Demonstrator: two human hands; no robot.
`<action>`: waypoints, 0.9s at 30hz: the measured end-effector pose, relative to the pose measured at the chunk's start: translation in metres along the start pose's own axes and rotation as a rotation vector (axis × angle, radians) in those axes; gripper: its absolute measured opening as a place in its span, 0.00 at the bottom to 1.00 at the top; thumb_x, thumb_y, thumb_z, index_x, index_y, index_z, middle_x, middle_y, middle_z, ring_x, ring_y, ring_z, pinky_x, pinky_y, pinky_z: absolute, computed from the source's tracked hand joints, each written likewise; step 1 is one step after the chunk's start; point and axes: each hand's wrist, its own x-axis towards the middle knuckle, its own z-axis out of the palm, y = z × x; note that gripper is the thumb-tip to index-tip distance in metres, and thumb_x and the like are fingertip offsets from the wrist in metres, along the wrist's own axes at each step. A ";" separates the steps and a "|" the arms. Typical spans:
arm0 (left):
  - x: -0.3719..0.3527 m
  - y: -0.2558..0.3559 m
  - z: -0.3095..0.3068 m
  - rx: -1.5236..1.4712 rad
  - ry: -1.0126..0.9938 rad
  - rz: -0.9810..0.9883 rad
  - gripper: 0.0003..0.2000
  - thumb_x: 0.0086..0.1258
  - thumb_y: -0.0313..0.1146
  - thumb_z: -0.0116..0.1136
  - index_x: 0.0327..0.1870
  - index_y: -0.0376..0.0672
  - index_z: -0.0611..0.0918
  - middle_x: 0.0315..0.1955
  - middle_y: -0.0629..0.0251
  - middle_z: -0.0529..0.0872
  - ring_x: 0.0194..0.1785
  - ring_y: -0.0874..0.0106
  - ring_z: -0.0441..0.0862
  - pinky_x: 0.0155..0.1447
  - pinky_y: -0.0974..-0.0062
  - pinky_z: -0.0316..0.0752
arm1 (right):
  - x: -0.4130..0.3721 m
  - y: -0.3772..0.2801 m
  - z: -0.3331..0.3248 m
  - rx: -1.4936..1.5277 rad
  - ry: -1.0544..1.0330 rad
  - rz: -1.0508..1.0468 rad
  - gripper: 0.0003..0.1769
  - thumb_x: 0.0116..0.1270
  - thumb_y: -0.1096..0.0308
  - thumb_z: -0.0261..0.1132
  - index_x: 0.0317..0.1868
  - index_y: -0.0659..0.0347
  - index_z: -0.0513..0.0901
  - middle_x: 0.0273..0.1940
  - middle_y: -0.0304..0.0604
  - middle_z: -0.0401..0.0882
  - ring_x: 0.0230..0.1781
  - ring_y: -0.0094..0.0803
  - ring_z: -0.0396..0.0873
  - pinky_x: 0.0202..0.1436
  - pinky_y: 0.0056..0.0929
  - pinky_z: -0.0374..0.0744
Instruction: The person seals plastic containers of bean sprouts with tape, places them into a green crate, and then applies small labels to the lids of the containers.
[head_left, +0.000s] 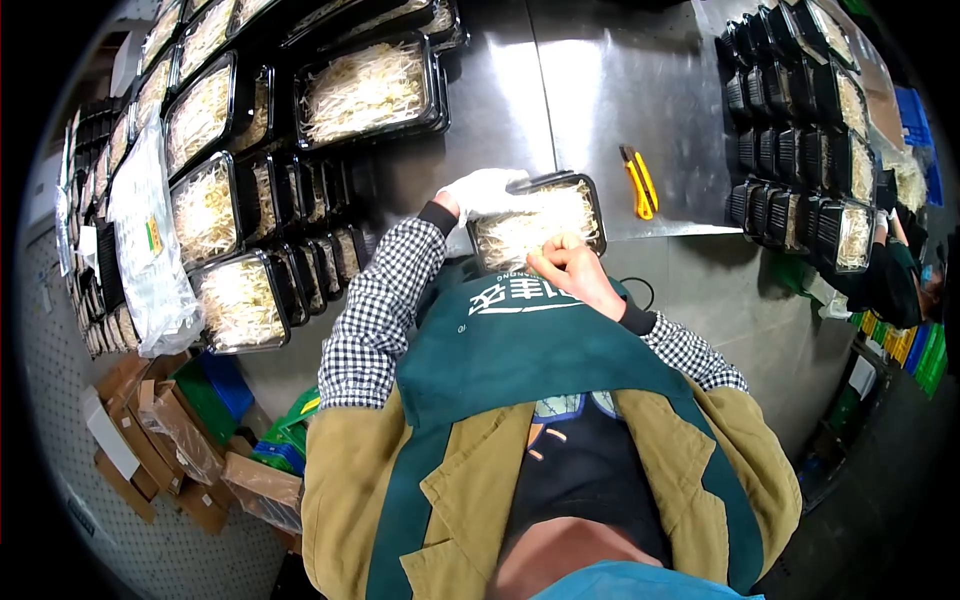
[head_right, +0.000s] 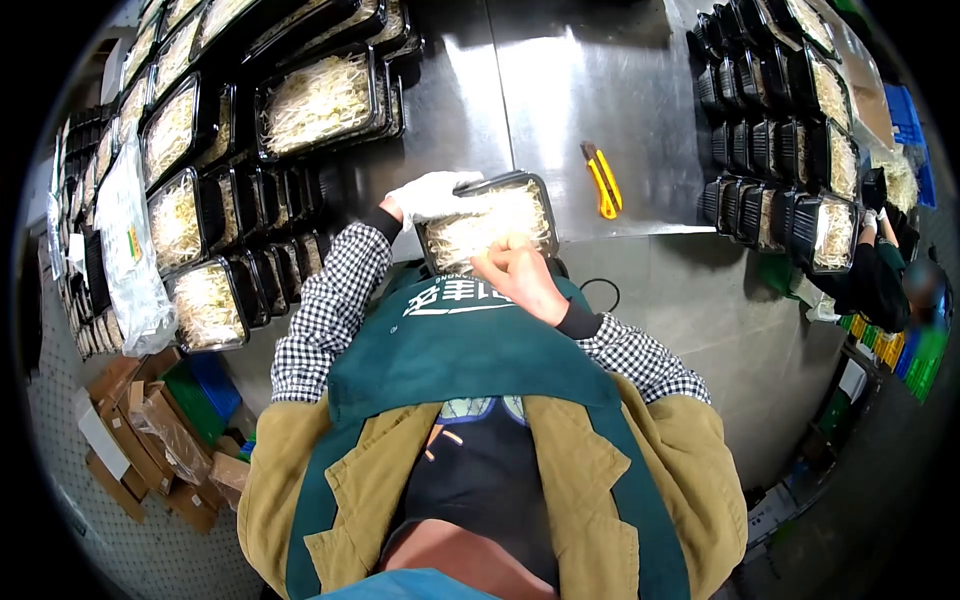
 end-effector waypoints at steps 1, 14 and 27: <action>-0.004 0.001 0.004 0.004 0.093 -0.075 0.34 0.65 0.54 0.60 0.67 0.41 0.70 0.63 0.51 0.74 0.67 0.60 0.71 0.70 0.69 0.63 | -0.005 -0.001 -0.002 0.016 0.013 0.005 0.14 0.65 0.62 0.65 0.29 0.66 0.84 0.27 0.45 0.73 0.35 0.35 0.71 0.42 0.32 0.72; -0.055 0.029 0.093 0.010 0.601 0.287 0.14 0.72 0.34 0.54 0.52 0.35 0.81 0.48 0.56 0.85 0.50 0.75 0.81 0.52 0.76 0.76 | -0.006 -0.001 -0.025 0.132 -0.224 -0.066 0.13 0.71 0.62 0.61 0.41 0.64 0.86 0.37 0.41 0.78 0.45 0.28 0.71 0.51 0.27 0.71; -0.051 0.033 0.112 -1.356 0.346 0.049 0.17 0.68 0.23 0.55 0.58 0.33 0.75 0.47 0.60 0.83 0.44 0.74 0.82 0.48 0.77 0.79 | 0.101 0.154 -0.113 -0.778 0.483 0.119 0.17 0.61 0.59 0.69 0.48 0.56 0.80 0.47 0.48 0.76 0.48 0.45 0.76 0.52 0.41 0.75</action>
